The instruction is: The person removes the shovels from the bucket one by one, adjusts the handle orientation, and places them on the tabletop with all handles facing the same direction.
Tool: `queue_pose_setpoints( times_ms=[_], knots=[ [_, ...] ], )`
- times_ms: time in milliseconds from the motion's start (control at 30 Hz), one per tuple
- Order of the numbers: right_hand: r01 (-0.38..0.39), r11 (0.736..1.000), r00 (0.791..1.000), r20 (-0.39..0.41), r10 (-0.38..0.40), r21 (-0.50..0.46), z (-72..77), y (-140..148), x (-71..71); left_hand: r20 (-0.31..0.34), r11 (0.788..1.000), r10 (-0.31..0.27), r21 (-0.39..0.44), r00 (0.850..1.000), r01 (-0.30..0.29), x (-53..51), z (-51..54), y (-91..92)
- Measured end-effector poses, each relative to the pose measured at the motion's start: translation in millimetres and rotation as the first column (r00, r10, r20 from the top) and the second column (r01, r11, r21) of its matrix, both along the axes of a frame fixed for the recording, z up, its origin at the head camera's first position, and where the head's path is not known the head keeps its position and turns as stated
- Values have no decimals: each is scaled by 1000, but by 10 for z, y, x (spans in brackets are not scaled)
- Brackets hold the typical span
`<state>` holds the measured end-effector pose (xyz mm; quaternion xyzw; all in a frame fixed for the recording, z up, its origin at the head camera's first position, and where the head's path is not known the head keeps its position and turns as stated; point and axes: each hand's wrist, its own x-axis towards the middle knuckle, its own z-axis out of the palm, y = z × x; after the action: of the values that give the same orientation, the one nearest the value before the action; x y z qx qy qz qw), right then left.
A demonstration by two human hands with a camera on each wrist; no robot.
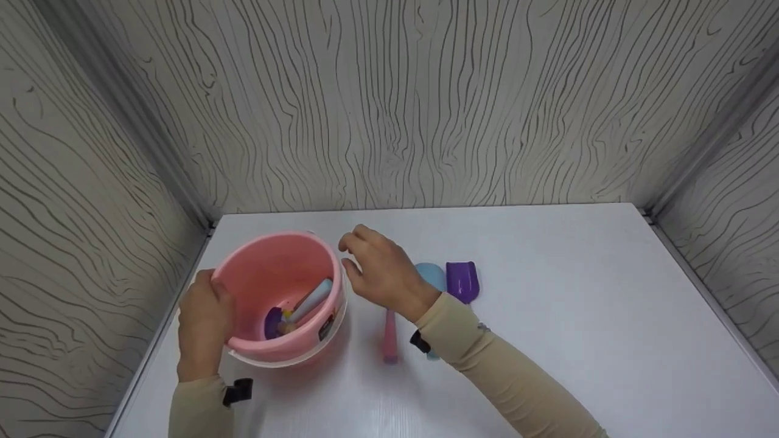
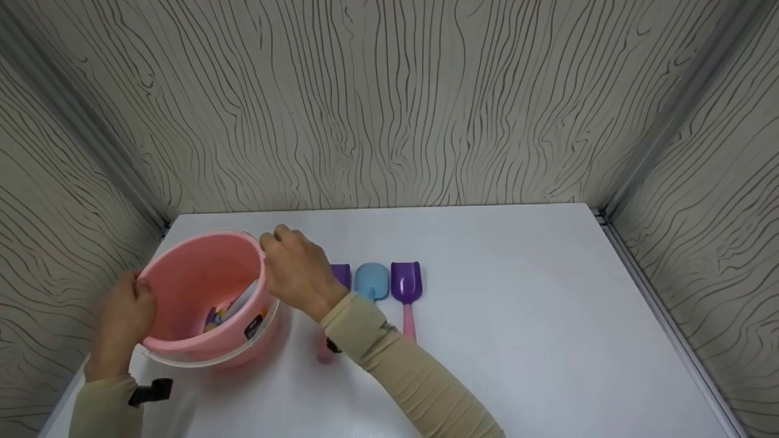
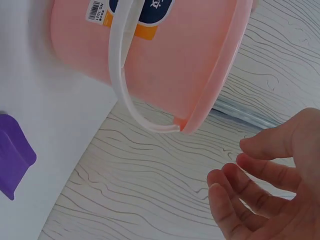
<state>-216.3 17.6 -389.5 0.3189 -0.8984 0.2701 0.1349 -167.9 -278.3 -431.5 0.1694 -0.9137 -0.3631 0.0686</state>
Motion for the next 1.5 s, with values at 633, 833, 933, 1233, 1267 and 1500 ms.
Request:
queue_pose_setpoints(
  times_ms=[633, 833, 933, 1233, 1267, 1500],
  knots=[
    [-195, 962, 957, 254, 143, 190, -117, -694, -33, -23, 1000, 0, -15, 1000, -1, -11, -2, -12],
    [-247, 946, 927, 337, 167, 210, -75, -823, -79, -40, 1000, -1, -17, 999, 0, -21, 16, -18],
    [-264, 939, 913, 371, 171, 218, -77, -854, -81, -38, 1000, -9, -21, 999, 8, -16, 8, -18],
    [-270, 904, 934, 320, 162, 332, -143, -923, -146, -41, 999, -16, -45, 999, 15, -60, -13, 61],
    [-263, 904, 936, 315, 155, 337, -158, -924, -153, -33, 999, -19, -41, 999, 18, -69, -14, 76],
    [-240, 870, 964, 215, 159, 432, -233, -1114, -107, 12, 1000, -6, -14, 1000, 6, -2, 4, 15]
  ],
)
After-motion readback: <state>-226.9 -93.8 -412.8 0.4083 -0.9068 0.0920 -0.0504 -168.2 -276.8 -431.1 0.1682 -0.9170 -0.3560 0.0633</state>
